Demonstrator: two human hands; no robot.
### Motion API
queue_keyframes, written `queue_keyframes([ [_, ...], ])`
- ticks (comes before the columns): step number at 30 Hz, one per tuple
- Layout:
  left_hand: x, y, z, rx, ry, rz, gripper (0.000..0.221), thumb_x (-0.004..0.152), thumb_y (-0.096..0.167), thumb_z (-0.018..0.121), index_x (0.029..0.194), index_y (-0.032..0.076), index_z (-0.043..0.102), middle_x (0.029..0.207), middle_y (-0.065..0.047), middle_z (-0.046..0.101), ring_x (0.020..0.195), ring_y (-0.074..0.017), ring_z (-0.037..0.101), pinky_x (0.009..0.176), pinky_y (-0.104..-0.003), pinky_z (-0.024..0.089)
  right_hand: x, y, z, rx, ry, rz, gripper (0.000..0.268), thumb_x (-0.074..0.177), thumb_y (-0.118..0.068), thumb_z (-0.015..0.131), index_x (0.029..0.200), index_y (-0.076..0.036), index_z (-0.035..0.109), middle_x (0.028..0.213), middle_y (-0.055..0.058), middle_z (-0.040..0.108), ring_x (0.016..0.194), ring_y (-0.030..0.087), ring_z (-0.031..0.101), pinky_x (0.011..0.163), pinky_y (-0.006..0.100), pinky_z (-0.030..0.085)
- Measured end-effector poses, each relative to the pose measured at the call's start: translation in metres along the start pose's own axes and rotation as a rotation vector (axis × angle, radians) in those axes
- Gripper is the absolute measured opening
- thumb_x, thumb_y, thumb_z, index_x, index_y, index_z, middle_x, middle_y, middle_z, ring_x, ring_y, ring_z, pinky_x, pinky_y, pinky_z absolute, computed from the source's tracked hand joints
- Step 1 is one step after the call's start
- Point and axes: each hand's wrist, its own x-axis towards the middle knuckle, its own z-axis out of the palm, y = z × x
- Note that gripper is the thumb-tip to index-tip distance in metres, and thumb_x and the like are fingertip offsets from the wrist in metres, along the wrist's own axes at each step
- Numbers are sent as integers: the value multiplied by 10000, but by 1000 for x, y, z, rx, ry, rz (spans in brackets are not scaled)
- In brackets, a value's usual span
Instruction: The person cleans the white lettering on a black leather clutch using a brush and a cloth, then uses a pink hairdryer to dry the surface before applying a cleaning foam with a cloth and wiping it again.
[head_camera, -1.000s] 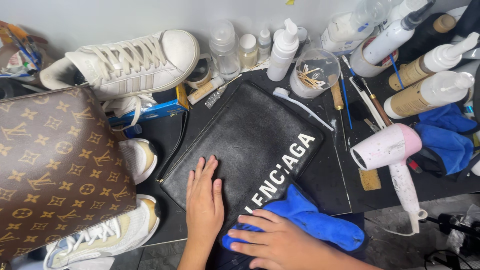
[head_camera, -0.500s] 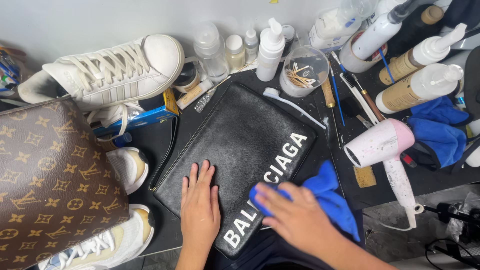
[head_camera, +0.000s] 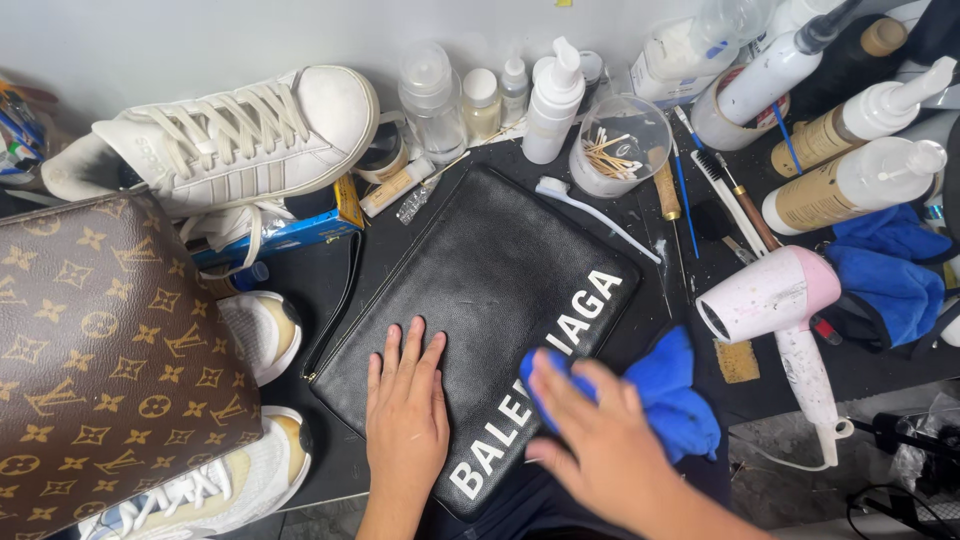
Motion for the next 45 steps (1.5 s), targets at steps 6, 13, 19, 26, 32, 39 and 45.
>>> queue_keyframes([
  [6,-1,-3,1,-1,-44,-3,386,987,136,525,1356,118,635,1537,-116,510,1464,-355,411,1180,-544,296,19,26,-11,-151,60,223,777,823,-512,656,1464,-104,495,1540,3,454,1226,365,459,935,473,386],
  [13,2,-8,-6,-29,-71,14,365,975,143,545,1323,138,655,1535,-101,514,1460,-349,416,1183,-550,286,21,16,-17,-228,181,200,610,828,-411,686,1324,-64,613,1498,57,519,1224,341,482,953,458,405],
  [19,13,-29,-18,-90,-102,68,343,978,111,549,1287,172,684,1539,-72,532,1484,-345,418,1212,-559,266,-3,26,-31,-76,274,84,331,785,-98,693,1113,-82,724,1307,43,643,1013,276,622,868,393,517],
  [26,42,-5,-13,-62,-193,110,444,881,173,643,1325,176,660,1566,-209,379,1499,-448,280,1145,-718,147,13,45,-38,56,407,270,318,829,-88,762,1147,-110,749,985,86,593,806,248,629,701,367,510],
  [32,80,31,11,-319,-317,322,420,887,287,728,1298,213,685,1562,-162,436,1496,-395,310,1187,-653,182,32,44,-26,74,474,241,272,856,-99,761,1113,-91,670,1004,75,604,894,288,643,768,391,523],
  [39,119,39,40,-393,-232,454,340,805,297,797,1113,169,732,1391,-108,579,1388,-335,483,1200,-588,292,37,45,-22,-79,403,167,316,806,-62,745,1119,-105,746,963,85,562,899,294,583,735,398,517],
  [45,119,35,45,-394,-191,459,333,824,335,798,1106,169,737,1393,-71,587,1382,-296,502,1206,-563,316,18,36,-34,27,206,186,405,732,-130,784,1137,-108,768,842,45,526,781,219,561,618,341,496],
])
